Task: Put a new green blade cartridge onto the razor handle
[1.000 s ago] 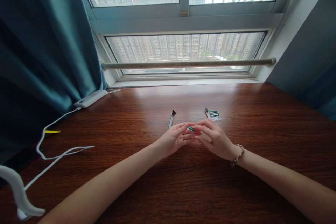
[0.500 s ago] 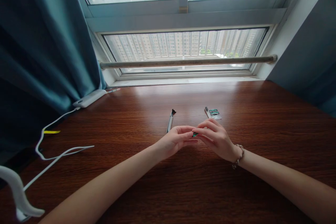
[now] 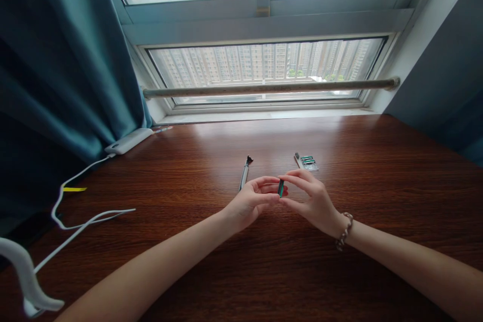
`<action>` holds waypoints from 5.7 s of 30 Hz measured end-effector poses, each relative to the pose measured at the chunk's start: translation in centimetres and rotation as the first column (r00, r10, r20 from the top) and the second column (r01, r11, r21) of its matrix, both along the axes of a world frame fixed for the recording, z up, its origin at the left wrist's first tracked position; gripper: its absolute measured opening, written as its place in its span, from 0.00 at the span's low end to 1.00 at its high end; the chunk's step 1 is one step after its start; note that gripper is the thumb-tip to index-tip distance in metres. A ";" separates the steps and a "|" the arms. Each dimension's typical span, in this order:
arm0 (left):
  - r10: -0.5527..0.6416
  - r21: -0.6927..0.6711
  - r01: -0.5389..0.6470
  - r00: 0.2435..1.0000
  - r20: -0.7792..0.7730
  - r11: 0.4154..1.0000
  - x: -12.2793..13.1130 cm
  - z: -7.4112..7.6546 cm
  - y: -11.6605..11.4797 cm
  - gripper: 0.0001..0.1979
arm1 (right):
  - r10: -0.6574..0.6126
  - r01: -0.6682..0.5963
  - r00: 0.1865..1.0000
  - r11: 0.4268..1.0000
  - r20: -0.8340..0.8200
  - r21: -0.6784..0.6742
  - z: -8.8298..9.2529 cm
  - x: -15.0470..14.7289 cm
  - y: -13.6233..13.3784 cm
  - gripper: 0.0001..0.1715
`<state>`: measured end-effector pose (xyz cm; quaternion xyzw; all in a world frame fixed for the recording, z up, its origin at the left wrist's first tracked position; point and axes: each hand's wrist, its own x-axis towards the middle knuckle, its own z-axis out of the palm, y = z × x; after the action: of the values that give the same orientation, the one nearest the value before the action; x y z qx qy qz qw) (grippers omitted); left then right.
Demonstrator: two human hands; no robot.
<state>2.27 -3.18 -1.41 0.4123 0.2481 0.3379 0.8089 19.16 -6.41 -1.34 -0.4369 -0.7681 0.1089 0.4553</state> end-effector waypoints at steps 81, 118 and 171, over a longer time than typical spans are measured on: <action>-0.214 -0.007 0.214 0.976 0.034 0.977 0.1 2.3 -2.8 0.13 | -0.048 -0.821 0.299 0.496 -0.953 -0.283 0.1 0.1 0.4 0.17; -0.232 -0.012 0.231 0.972 -0.042 0.973 0.2 2.2 -3.2 0.17 | 0.067 -0.800 0.382 0.523 -0.922 -0.293 0.0 0.0 0.1 0.20; -0.171 0.011 0.171 0.985 -0.021 0.985 0.1 1.8 -3.1 0.17 | 0.218 -0.799 0.504 0.485 -0.836 -0.356 1.7 0.4 0.2 0.21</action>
<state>2.41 -6.25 0.41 0.4406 0.2174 0.2648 0.8297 19.56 -6.24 0.40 -0.2231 -0.5261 0.6951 0.4361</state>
